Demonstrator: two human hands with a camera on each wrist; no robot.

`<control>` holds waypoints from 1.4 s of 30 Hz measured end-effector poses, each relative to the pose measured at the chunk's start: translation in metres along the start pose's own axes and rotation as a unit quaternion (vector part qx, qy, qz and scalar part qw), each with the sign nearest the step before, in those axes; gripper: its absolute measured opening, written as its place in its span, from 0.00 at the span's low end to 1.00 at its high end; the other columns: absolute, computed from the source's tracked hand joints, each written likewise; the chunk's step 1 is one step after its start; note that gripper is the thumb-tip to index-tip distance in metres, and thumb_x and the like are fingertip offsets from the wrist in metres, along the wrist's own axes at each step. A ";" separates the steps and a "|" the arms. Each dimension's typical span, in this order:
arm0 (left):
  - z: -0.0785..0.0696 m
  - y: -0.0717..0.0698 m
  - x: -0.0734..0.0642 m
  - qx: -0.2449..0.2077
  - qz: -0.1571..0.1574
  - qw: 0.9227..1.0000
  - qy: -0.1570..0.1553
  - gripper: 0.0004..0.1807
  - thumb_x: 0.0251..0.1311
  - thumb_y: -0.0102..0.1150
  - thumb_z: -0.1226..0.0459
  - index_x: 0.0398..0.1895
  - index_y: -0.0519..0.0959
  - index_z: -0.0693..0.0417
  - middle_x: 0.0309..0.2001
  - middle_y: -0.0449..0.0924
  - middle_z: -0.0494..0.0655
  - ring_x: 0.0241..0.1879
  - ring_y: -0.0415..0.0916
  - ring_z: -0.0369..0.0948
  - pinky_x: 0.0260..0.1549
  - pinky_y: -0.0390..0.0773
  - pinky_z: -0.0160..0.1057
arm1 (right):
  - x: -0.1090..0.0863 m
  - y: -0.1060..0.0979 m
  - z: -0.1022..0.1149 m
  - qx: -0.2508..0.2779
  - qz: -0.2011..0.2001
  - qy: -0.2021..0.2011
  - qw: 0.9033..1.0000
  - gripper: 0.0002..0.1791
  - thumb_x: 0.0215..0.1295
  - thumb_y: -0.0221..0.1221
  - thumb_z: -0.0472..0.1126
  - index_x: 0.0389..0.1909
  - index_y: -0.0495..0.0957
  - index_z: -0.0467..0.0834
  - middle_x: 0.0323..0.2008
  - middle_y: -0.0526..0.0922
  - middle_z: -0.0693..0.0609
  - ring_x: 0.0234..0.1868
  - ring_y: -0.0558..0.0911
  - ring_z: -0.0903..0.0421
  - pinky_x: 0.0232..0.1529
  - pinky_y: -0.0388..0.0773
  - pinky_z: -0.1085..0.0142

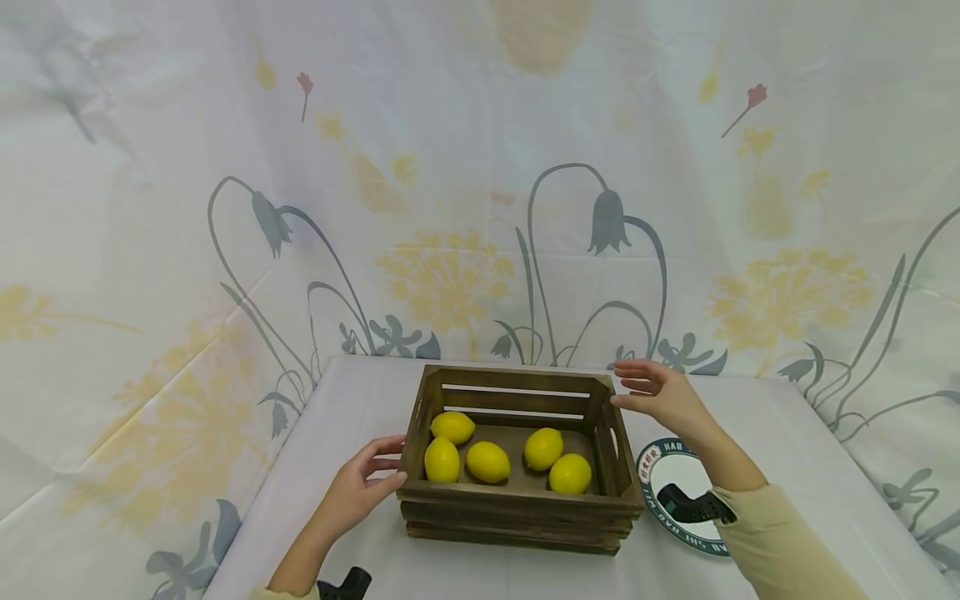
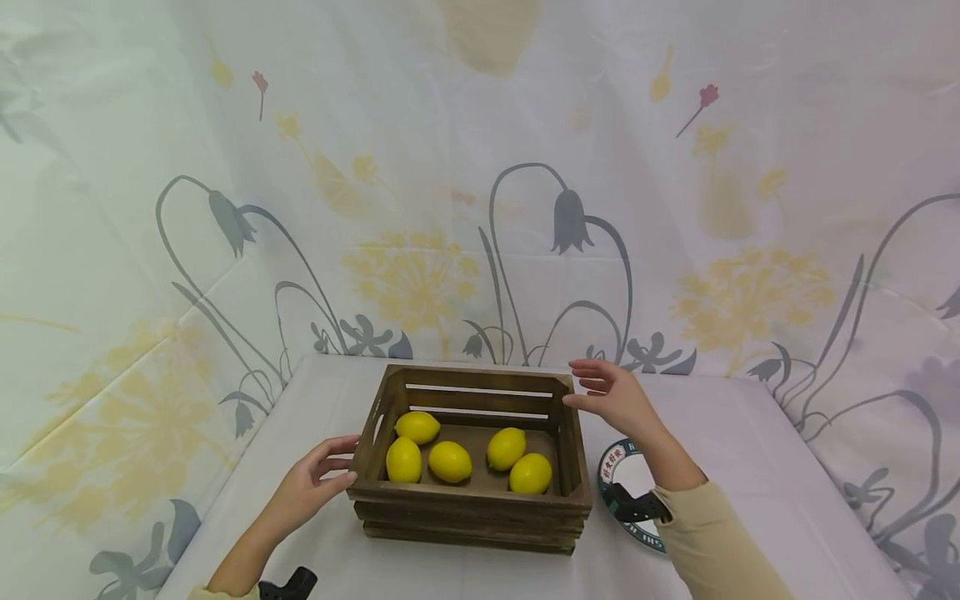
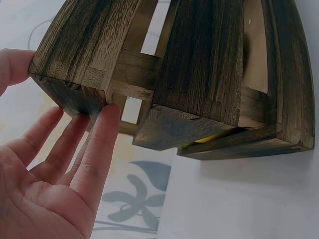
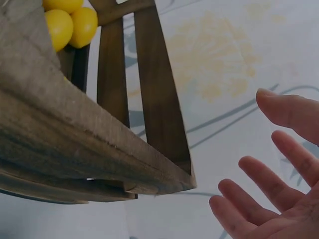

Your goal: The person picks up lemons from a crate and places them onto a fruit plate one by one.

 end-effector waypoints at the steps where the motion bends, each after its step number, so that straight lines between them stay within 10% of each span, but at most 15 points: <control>1: 0.000 0.000 0.000 0.001 0.002 1.000 0.001 0.25 0.57 0.61 0.67 0.58 0.69 0.61 0.56 0.70 0.59 0.50 0.73 0.53 0.43 0.78 0.37 | 0.001 0.001 0.000 0.005 0.004 -0.001 1.000 0.32 0.58 0.64 0.39 0.61 0.65 0.34 0.58 0.69 0.34 0.59 0.68 0.35 0.52 0.71 0.46; 21: -0.001 0.000 0.000 -0.010 -0.006 1.000 -0.002 0.24 0.57 0.62 0.67 0.58 0.70 0.61 0.56 0.71 0.58 0.49 0.73 0.52 0.43 0.78 0.37 | 0.027 0.025 -0.007 0.046 0.069 0.025 0.996 0.32 0.56 0.65 0.41 0.61 0.66 0.36 0.56 0.71 0.34 0.57 0.71 0.38 0.55 0.67 0.44; 42: -0.002 -0.001 0.000 -0.002 -0.005 1.000 0.015 0.24 0.57 0.62 0.67 0.58 0.70 0.61 0.55 0.71 0.57 0.49 0.73 0.51 0.45 0.77 0.35 | 0.052 0.078 0.012 0.034 0.230 -0.010 0.973 0.25 0.56 0.65 0.35 0.53 0.70 0.30 0.51 0.75 0.37 0.55 0.72 0.38 0.52 0.74 0.56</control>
Point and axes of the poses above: each hand's wrist, its own x-axis towards the middle knuckle, its own y-axis out of the palm, z = x × y, the point moved 9 cm from there along x, towards the middle knuckle
